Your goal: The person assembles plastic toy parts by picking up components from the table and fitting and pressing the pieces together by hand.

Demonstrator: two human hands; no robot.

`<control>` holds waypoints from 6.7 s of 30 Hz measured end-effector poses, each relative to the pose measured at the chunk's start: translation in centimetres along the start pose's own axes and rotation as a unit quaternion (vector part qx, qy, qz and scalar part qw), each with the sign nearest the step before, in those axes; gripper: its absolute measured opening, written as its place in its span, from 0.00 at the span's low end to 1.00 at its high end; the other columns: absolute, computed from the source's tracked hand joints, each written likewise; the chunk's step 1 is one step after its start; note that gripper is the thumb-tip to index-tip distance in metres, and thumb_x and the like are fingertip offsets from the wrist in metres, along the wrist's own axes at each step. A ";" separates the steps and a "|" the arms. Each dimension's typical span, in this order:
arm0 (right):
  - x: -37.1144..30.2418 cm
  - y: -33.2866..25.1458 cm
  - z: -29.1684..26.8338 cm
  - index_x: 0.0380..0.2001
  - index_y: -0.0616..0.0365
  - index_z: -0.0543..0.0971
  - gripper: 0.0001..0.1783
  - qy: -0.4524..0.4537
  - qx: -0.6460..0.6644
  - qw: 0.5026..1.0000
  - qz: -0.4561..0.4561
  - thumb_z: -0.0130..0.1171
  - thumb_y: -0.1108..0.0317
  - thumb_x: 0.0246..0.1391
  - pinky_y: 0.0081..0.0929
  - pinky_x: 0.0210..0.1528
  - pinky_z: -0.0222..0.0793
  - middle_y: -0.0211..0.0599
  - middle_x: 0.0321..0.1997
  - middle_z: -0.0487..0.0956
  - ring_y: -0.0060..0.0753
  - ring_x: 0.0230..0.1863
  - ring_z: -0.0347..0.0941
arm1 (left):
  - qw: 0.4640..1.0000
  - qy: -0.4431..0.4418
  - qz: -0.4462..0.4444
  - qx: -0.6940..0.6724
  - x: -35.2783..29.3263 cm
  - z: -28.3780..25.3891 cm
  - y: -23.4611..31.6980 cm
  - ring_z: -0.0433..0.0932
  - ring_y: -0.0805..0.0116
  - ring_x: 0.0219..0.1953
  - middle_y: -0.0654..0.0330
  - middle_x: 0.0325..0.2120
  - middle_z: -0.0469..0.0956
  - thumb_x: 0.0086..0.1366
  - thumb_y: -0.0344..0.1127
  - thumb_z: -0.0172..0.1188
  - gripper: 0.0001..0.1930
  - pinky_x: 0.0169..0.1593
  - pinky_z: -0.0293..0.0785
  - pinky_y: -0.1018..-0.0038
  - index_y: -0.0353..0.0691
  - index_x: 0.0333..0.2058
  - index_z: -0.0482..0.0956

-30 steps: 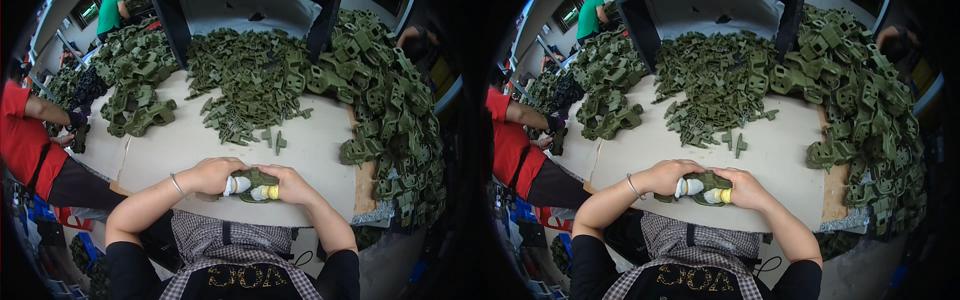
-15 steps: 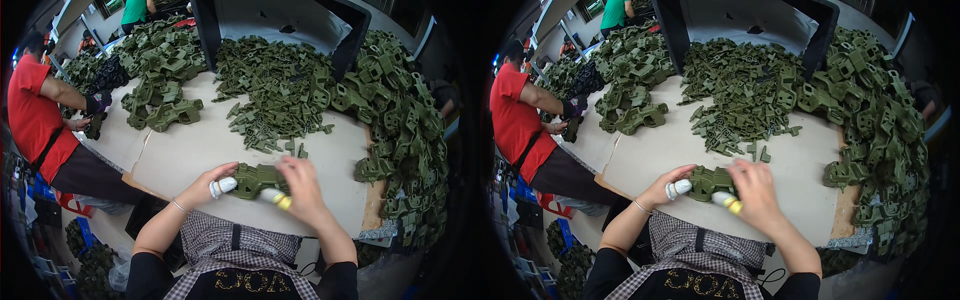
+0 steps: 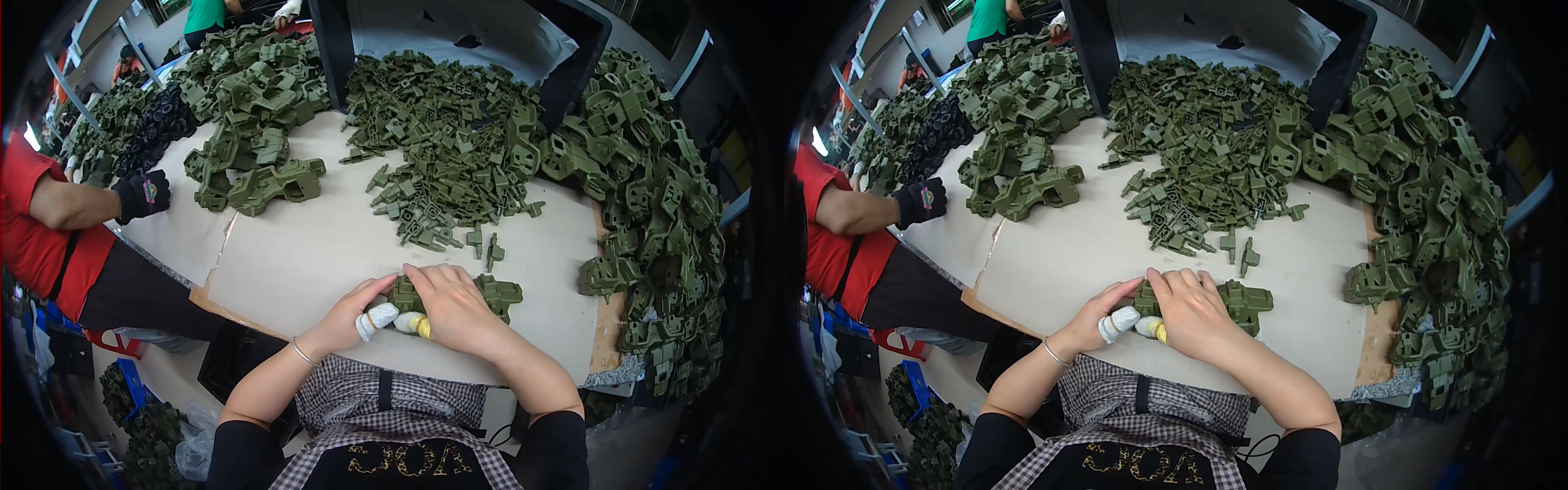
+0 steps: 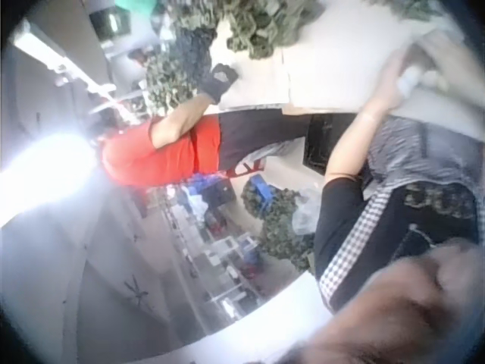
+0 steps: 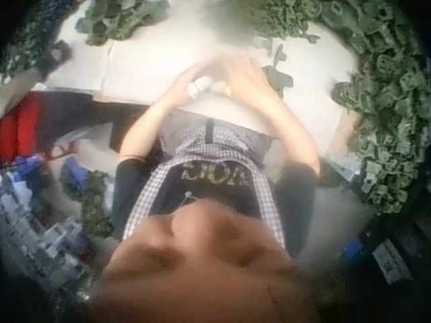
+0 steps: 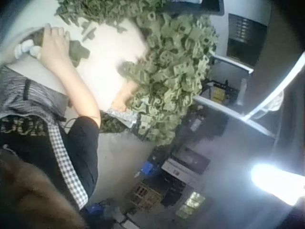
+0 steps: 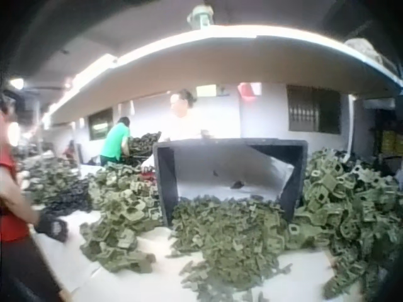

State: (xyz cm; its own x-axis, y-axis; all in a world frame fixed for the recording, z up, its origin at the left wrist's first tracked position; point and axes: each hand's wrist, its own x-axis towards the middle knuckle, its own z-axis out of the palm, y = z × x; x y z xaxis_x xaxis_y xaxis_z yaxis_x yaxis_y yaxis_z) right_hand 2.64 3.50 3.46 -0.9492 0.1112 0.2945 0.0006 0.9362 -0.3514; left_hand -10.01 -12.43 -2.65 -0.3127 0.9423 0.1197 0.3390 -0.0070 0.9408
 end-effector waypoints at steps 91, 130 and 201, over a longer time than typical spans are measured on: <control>-3.8 9.1 -0.9 0.50 0.61 0.66 0.26 -0.010 -0.105 0.950 0.295 0.53 0.73 0.44 0.41 0.43 0.66 0.47 0.41 0.69 0.49 0.42 0.68 | 0.772 0.076 -0.208 -0.596 -1.4 3.8 -0.2 0.76 0.59 0.36 0.47 0.42 0.72 0.58 0.67 0.39 0.39 0.41 0.75 0.66 0.35 0.51 0.63; -12.5 -1.7 0.6 0.31 0.61 0.72 0.12 -0.085 0.366 0.904 0.204 0.57 0.76 0.39 0.30 0.29 0.69 0.44 0.26 0.75 0.45 0.27 0.74 | 0.875 -0.111 -0.166 -0.441 -7.5 8.6 2.6 0.67 0.71 0.48 0.58 0.48 0.66 0.64 0.48 0.47 0.33 0.52 0.63 0.74 0.40 0.61 0.46; -9.8 -4.6 6.9 0.46 0.59 0.68 0.21 0.077 0.439 0.889 0.102 0.56 0.71 0.46 0.31 0.44 0.66 0.38 0.45 0.70 0.34 0.44 0.69 | 0.966 0.205 0.080 -0.140 -2.9 7.9 5.6 0.61 0.58 0.55 0.54 0.46 0.66 0.44 0.42 0.70 0.32 0.58 0.56 0.66 0.35 0.46 0.65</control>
State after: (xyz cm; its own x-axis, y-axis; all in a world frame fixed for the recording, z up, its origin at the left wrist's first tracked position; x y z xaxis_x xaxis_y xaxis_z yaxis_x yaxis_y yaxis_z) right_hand 9.77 -4.19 -3.93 -0.9028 0.3570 0.2399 -0.1430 0.2769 -0.9502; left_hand -0.24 -12.54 -0.21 -0.6203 0.7106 0.3321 0.1776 -0.2851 0.9419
